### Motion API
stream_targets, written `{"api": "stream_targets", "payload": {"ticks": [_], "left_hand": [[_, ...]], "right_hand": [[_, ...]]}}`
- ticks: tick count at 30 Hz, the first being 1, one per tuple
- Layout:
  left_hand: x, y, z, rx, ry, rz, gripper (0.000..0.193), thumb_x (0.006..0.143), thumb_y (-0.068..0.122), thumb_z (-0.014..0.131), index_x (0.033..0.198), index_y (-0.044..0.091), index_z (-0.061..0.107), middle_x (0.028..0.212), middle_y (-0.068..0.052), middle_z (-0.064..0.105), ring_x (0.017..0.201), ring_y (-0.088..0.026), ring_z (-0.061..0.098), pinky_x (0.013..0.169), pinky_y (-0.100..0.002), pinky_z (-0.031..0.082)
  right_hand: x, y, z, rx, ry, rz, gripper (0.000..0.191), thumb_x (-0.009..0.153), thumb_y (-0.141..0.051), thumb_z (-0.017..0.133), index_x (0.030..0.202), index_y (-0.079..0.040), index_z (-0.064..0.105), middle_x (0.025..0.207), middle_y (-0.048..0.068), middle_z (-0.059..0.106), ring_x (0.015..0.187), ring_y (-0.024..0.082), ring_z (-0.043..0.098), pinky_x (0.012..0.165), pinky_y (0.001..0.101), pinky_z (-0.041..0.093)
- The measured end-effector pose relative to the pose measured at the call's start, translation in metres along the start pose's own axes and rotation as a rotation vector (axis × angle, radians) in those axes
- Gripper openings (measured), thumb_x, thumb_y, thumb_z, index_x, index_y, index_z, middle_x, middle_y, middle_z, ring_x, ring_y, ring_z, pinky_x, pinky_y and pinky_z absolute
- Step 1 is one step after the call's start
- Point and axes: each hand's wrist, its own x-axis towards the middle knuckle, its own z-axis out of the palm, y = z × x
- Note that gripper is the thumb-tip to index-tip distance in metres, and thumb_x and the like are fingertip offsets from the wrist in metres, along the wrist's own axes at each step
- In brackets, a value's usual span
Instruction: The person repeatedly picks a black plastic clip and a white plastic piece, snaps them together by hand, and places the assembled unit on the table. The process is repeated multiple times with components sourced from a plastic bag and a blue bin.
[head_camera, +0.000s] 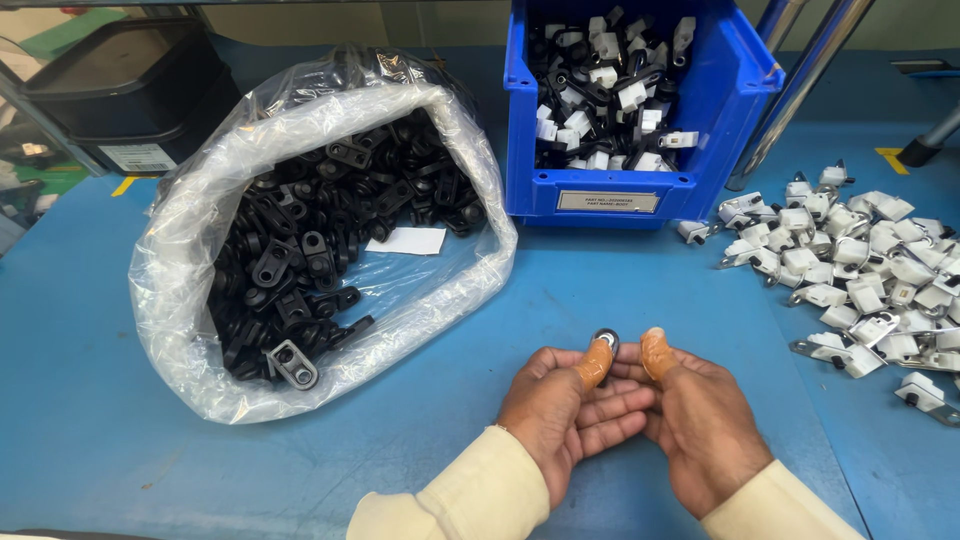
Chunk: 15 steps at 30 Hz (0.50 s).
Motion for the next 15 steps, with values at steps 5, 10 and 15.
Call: {"api": "stream_targets", "payload": {"ticks": [5,10,15], "left_hand": [[-0.001,-0.002,-0.006,0.026,-0.058,-0.007,0.027,0.100,0.023,0.059,0.114,0.002,0.050,0.108,-0.020,0.072,0.094,-0.025,0.077,0.080,-0.037,0.068],[-0.009,0.006,-0.010,0.237,-0.023,-0.019,0.042,0.101,0.041,0.052,0.126,0.008,0.048,0.102,-0.018,0.073,0.084,-0.025,0.076,0.069,-0.034,0.066],[-0.019,0.002,-0.015,0.603,0.035,0.216,0.052,0.089,0.012,0.073,0.136,0.014,0.050,0.090,-0.011,0.075,0.072,-0.018,0.076,0.056,-0.029,0.061]], "right_hand": [[0.000,-0.001,0.001,-0.129,-0.003,-0.065,0.030,0.101,-0.027,0.059,0.116,-0.004,0.070,0.100,0.010,0.074,0.086,0.019,0.068,0.076,0.0345,0.055],[0.012,0.003,-0.005,-0.095,-0.025,-0.106,0.025,0.096,-0.012,0.063,0.115,0.002,0.070,0.097,0.013,0.073,0.085,0.021,0.067,0.077,0.0345,0.057],[0.013,0.008,-0.001,-0.041,-0.009,-0.052,0.024,0.096,-0.010,0.059,0.115,0.003,0.067,0.099,0.014,0.073,0.088,0.020,0.069,0.082,0.0345,0.058]]}}
